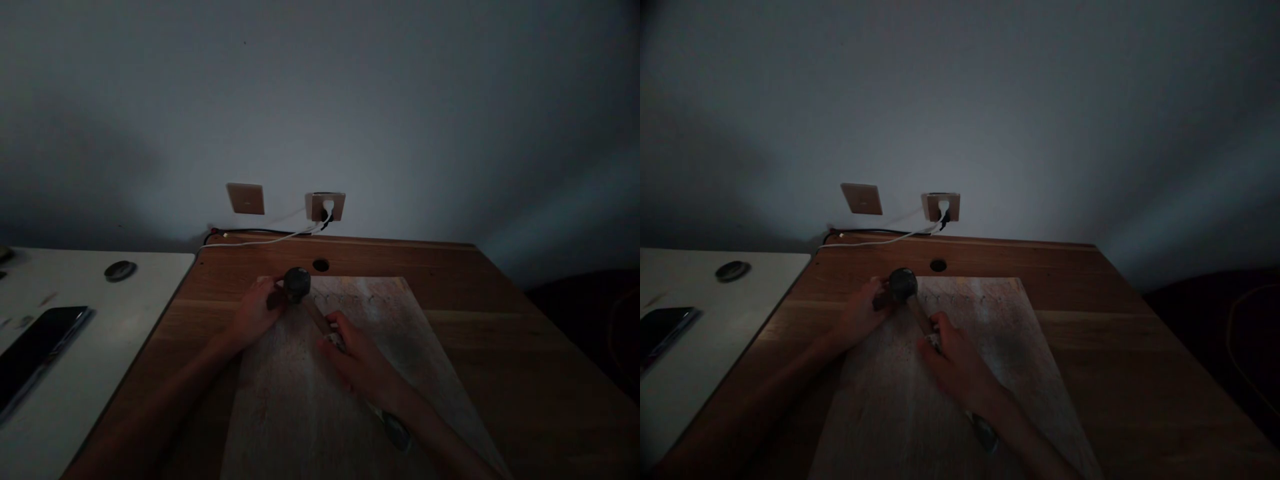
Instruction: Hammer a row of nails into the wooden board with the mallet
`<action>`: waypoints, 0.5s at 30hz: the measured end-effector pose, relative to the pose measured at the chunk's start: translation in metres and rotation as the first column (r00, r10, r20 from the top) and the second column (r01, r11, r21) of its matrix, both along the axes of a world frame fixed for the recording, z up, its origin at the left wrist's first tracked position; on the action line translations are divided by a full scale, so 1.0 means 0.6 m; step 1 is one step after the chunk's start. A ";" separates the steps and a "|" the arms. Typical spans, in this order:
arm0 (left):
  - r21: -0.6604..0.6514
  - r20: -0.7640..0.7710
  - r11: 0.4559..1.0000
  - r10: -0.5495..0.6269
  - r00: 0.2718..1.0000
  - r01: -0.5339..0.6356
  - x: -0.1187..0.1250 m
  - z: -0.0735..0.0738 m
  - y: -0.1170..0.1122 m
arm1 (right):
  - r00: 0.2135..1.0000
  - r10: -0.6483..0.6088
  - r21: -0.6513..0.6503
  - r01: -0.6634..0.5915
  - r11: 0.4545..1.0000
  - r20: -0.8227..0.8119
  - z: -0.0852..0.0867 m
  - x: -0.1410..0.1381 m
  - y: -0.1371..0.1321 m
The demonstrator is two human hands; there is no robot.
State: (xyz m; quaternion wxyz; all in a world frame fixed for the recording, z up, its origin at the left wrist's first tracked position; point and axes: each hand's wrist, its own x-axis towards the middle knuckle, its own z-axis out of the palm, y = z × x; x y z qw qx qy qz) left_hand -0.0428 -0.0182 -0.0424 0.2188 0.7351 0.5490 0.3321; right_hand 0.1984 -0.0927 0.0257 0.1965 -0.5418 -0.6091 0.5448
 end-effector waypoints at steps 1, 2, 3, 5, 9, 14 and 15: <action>0.007 -0.007 1.000 -0.001 1.000 0.001 0.000 0.000 0.000 | 1.000 0.001 -0.001 -0.001 1.000 0.002 0.000 0.000 -0.001; 0.010 -0.014 1.000 -0.003 1.000 0.003 0.000 0.000 0.001 | 1.000 0.002 -0.001 -0.002 1.000 0.003 0.001 0.001 -0.003; 0.010 -0.018 1.000 -0.004 1.000 0.004 0.000 0.000 0.001 | 1.000 0.004 -0.003 -0.004 1.000 0.003 0.001 0.002 -0.004; -0.004 -0.024 1.000 0.002 1.000 -0.002 0.001 -0.001 0.002 | 1.000 0.007 -0.006 -0.007 1.000 -0.002 0.000 0.003 -0.006; -0.029 0.002 0.999 0.018 1.000 -0.018 0.001 -0.003 0.003 | 1.000 -0.012 -0.010 0.012 1.000 -0.027 -0.001 0.003 -0.005; -0.038 0.016 0.999 0.023 1.000 -0.023 0.000 -0.004 0.005 | 0.994 -0.050 -0.060 0.044 0.997 -0.102 -0.009 0.008 -0.010; -0.040 0.021 0.999 0.019 1.000 -0.018 0.000 -0.003 0.005 | 0.990 -0.069 -0.072 0.060 0.996 -0.121 -0.012 0.010 -0.015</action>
